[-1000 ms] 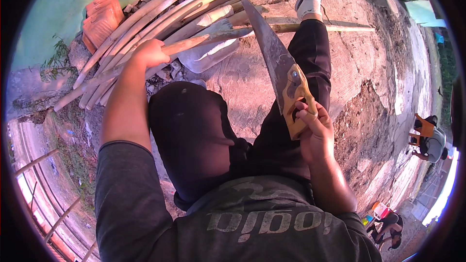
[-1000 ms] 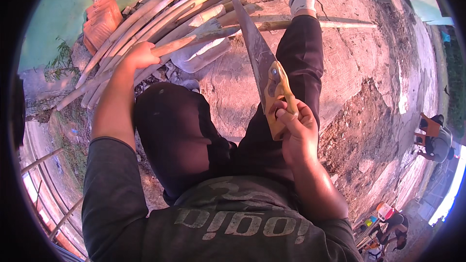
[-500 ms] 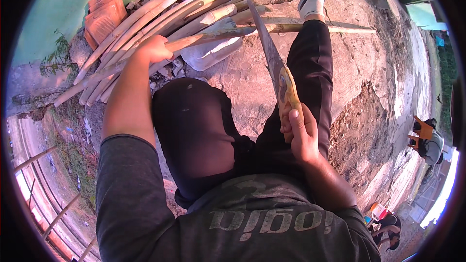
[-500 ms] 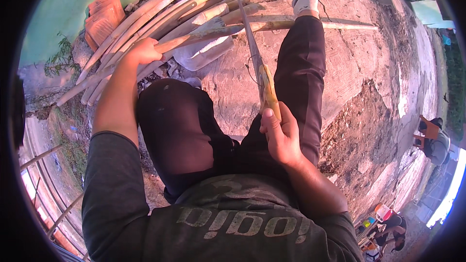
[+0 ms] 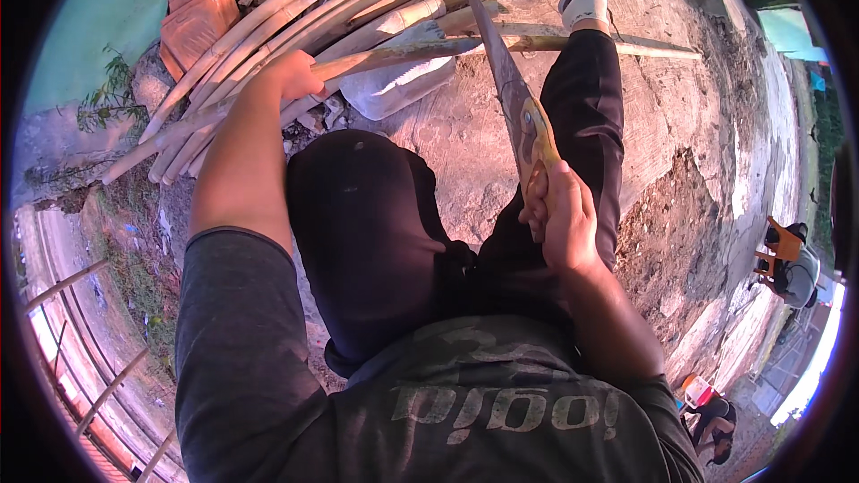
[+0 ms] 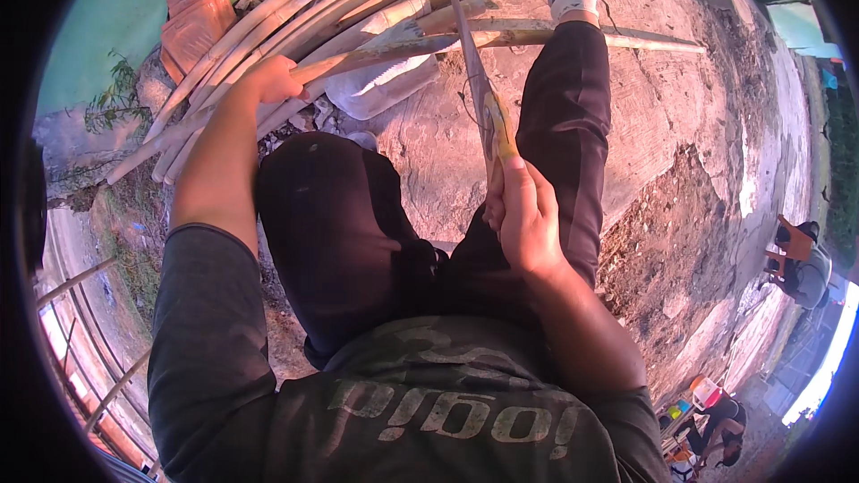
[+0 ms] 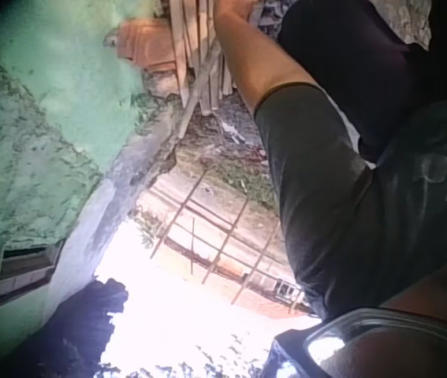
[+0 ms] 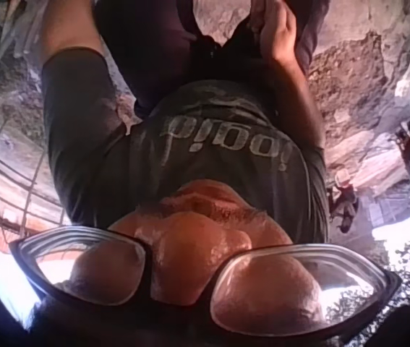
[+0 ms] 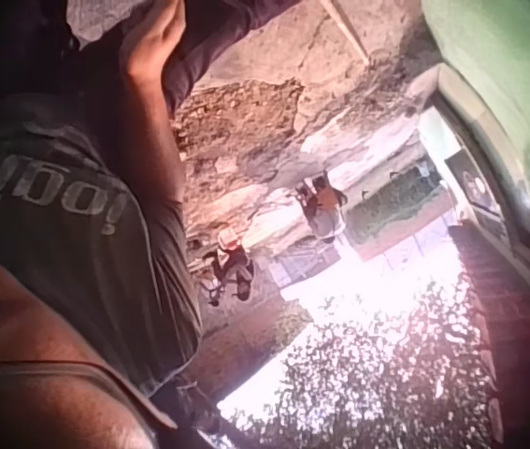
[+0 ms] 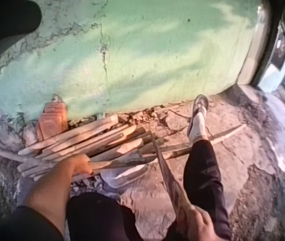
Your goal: The recorder is using a hand saw to cut a thin piece of wood or bamboo.
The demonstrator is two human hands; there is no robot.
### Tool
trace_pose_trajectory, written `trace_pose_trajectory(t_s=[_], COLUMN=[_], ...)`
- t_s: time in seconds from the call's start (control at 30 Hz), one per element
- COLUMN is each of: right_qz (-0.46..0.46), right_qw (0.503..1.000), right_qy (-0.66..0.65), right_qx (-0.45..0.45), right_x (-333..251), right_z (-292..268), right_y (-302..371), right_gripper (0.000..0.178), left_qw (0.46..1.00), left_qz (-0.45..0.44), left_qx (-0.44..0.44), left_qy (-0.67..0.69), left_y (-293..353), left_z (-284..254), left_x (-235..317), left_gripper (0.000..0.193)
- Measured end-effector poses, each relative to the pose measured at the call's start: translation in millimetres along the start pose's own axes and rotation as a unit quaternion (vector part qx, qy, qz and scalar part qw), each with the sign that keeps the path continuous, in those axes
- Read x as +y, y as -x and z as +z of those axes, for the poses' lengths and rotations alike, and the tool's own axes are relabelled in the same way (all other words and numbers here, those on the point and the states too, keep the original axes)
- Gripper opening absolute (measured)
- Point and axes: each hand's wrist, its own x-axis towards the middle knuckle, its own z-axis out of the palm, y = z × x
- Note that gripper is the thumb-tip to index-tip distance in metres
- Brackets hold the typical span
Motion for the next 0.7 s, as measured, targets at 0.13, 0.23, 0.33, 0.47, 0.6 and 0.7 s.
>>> trace_pose_trajectory(t_s=[0.13, 0.23, 0.33, 0.47, 0.6, 0.7], right_qz=[0.039, 0.016, 0.003, 0.052, 0.083, 0.129], right_qw=[0.998, 1.000, 1.000, 0.996, 0.989, 0.985], right_qy=[-0.038, -0.021, -0.021, -0.057, -0.109, -0.063], right_qx=[0.020, 0.002, 0.021, 0.036, 0.059, 0.096], right_x=[2.1, 7.2, 7.4, 5.3, 10.4, -10.4], right_z=[-7.5, 2.2, 21.0, 3.9, -31.1, -8.4], right_y=[57.3, 32.8, -20.1, 13.9, 80.1, 40.3], right_gripper=[0.041, 0.041, 0.043, 0.040, 0.039, 0.039], left_qw=[0.998, 0.999, 1.000, 1.000, 0.999, 0.999], left_qz=[0.022, 0.009, 0.004, 0.010, 0.011, 0.009], left_qx=[0.064, 0.047, 0.021, 0.007, 0.050, 0.031], left_qy=[-0.011, -0.021, -0.017, -0.007, 0.013, -0.013], left_y=[-4.8, 6.6, 1.4, -4.4, 1.2, 15.5], left_z=[8.7, -0.2, 1.9, 4.0, 1.7, -5.7], left_x=[-12.2, 6.2, 7.6, -10.2, -9.1, 4.6], left_gripper=[0.077, 0.080, 0.080, 0.072, 0.069, 0.071])
